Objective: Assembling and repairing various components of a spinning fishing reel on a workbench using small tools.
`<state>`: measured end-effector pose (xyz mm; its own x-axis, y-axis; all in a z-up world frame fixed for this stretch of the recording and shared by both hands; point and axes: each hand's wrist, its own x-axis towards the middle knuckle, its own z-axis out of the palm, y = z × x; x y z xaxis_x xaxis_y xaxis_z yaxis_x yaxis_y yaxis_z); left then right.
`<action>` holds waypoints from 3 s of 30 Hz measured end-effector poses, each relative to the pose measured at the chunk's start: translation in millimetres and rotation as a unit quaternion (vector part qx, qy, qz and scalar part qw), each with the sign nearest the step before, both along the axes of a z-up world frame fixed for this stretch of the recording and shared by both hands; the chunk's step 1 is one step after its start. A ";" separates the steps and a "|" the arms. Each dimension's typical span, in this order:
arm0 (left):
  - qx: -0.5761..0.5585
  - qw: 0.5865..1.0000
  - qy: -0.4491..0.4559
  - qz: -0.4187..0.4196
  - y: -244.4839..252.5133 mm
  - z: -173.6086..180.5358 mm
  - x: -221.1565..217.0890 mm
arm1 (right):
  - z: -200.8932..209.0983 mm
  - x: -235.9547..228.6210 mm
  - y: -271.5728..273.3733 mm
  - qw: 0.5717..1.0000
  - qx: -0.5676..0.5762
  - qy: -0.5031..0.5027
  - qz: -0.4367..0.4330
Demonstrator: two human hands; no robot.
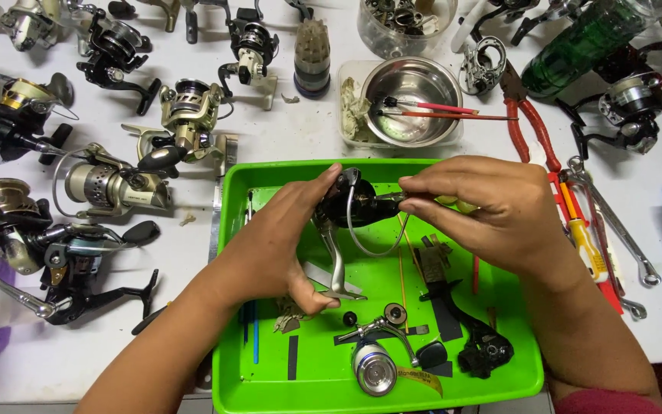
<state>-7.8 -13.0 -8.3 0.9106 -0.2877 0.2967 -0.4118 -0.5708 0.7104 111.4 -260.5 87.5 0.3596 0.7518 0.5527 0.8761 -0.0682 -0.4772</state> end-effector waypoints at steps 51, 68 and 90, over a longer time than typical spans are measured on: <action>-0.264 0.961 -0.056 0.059 9.4 -11.2 2.0 | -16.5 -74.5 -30.4 0.907 -0.294 0.050 0.296; -0.251 0.966 -0.051 0.041 9.5 -5.3 -0.1 | -20.7 -41.9 -27.2 0.921 -0.167 0.215 0.280; -0.200 0.976 -0.049 0.065 12.9 -11.4 1.7 | -70.6 30.3 -42.0 0.658 0.278 0.699 -0.008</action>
<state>-6.1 -0.1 -19.8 0.8936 -0.0159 0.4486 -0.4313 -0.3075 0.8482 141.7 -302.5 16.9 0.8146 0.5631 -0.1390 -0.4455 0.4540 -0.7716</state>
